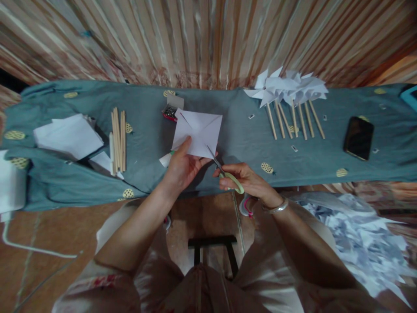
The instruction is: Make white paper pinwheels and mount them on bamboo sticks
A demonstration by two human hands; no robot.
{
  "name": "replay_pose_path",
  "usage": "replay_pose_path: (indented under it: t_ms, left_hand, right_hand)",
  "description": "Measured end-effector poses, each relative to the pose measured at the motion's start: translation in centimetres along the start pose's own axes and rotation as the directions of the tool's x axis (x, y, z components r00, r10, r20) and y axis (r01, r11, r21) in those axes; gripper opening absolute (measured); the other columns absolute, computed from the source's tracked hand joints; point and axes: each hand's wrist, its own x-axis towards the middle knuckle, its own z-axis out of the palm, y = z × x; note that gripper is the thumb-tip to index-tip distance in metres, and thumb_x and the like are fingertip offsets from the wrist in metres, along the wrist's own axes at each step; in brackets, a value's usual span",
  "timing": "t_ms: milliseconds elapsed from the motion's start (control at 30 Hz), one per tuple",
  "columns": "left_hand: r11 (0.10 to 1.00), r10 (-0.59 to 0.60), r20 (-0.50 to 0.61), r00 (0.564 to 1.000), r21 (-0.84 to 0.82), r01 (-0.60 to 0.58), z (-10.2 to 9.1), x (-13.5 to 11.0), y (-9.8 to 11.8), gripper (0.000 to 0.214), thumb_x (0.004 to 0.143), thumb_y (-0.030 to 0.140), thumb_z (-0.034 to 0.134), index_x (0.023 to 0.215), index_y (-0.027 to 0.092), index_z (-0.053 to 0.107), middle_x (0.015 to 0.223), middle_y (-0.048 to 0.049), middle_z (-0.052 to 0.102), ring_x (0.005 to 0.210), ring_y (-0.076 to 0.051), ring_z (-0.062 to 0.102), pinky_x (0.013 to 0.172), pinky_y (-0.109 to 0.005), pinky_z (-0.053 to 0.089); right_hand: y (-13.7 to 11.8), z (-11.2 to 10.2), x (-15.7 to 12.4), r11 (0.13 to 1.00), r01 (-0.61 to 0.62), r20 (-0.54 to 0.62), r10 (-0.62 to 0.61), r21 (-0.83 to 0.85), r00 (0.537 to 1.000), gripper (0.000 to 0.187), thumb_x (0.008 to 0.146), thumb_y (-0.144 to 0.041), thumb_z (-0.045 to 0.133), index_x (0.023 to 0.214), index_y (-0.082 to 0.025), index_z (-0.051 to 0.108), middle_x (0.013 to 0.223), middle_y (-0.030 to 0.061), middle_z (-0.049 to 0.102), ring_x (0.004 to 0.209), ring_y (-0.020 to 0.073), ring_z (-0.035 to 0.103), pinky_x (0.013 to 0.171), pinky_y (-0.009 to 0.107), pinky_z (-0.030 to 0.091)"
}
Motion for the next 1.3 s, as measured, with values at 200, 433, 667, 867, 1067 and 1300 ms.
replay_pose_path:
  t_ms: [200, 433, 667, 867, 1067, 1300]
  left_hand:
    - [1.0, 0.005, -0.005, 1.0, -0.009, -0.005, -0.04, 0.03, -0.11, 0.037, 0.098, 0.031, 0.055, 0.133, 0.019, 0.057, 0.125, -0.0102, 0.071, 0.121, -0.028, 0.065, 0.101, -0.047, 0.057]
    - [1.0, 0.004, -0.006, 1.0, 0.0, -0.004, -0.15, -0.05, -0.07, 0.038, 0.099, 0.03, 0.051, 0.135, 0.019, 0.056, 0.119, -0.0097, 0.073, 0.119, -0.028, 0.066, 0.1, -0.046, 0.057]
    - [1.0, 0.014, 0.005, 1.0, 0.008, -0.014, -0.2, 0.02, -0.1, 0.039, 0.1, 0.031, 0.05, 0.137, 0.019, 0.054, 0.121, -0.0099, 0.073, 0.119, -0.028, 0.066, 0.1, -0.047, 0.057]
    - [1.0, 0.016, -0.005, 1.0, 0.005, -0.016, -0.1, 0.05, -0.09, 0.036, 0.101, 0.029, 0.045, 0.133, 0.016, 0.057, 0.119, -0.0115, 0.073, 0.118, -0.029, 0.067, 0.1, -0.048, 0.057]
    - [0.999, 0.031, 0.01, 0.999, 0.008, -0.031, -0.32, 0.06, -0.06, 0.038, 0.099, 0.03, 0.051, 0.134, 0.018, 0.056, 0.124, -0.0111, 0.071, 0.121, -0.029, 0.065, 0.102, -0.048, 0.055]
    - [1.0, 0.004, -0.009, 1.0, -0.004, -0.004, -0.24, 0.09, -0.41, 0.037, 0.1, 0.026, 0.047, 0.135, 0.015, 0.055, 0.118, -0.0121, 0.073, 0.114, -0.029, 0.069, 0.1, -0.048, 0.056]
  right_hand:
    - [-0.01, 0.09, 0.07, 0.998, -0.041, -0.02, 0.042, 0.047, 0.999, 0.042, 0.069, -0.056, 0.082, 0.084, -0.018, 0.071, 0.067, -0.0034, 0.061, 0.056, 0.0078, 0.053, 0.049, 0.019, 0.043]
    - [-0.03, 0.27, 0.18, 0.986, -0.094, -0.022, 0.098, 0.136, 0.995, 0.042, 0.062, -0.053, 0.086, 0.081, -0.019, 0.071, 0.065, -0.004, 0.062, 0.054, 0.0068, 0.054, 0.048, 0.018, 0.045]
    - [0.14, 0.42, 0.28, 0.974, -0.121, -0.024, 0.128, 0.189, 0.991, 0.042, 0.059, -0.051, 0.089, 0.08, -0.018, 0.072, 0.06, -0.0057, 0.061, 0.051, 0.0061, 0.054, 0.046, 0.017, 0.046]
    - [0.62, 0.4, 0.55, 0.955, -0.16, -0.03, 0.173, 0.251, 0.985, 0.043, 0.055, -0.048, 0.091, 0.079, -0.018, 0.072, 0.061, -0.0047, 0.065, 0.051, 0.0067, 0.058, 0.049, 0.017, 0.05]
    - [0.86, 0.36, 0.6, 0.958, -0.166, -0.042, 0.181, 0.232, 0.983, 0.041, 0.057, -0.046, 0.091, 0.079, -0.018, 0.072, 0.059, -0.0047, 0.064, 0.049, 0.0066, 0.056, 0.046, 0.017, 0.046]
    - [0.38, 0.31, 0.49, 0.974, -0.135, -0.028, 0.142, 0.179, 0.989, 0.042, 0.058, -0.046, 0.091, 0.081, -0.018, 0.07, 0.058, -0.0067, 0.058, 0.05, 0.0064, 0.051, 0.047, 0.019, 0.043]
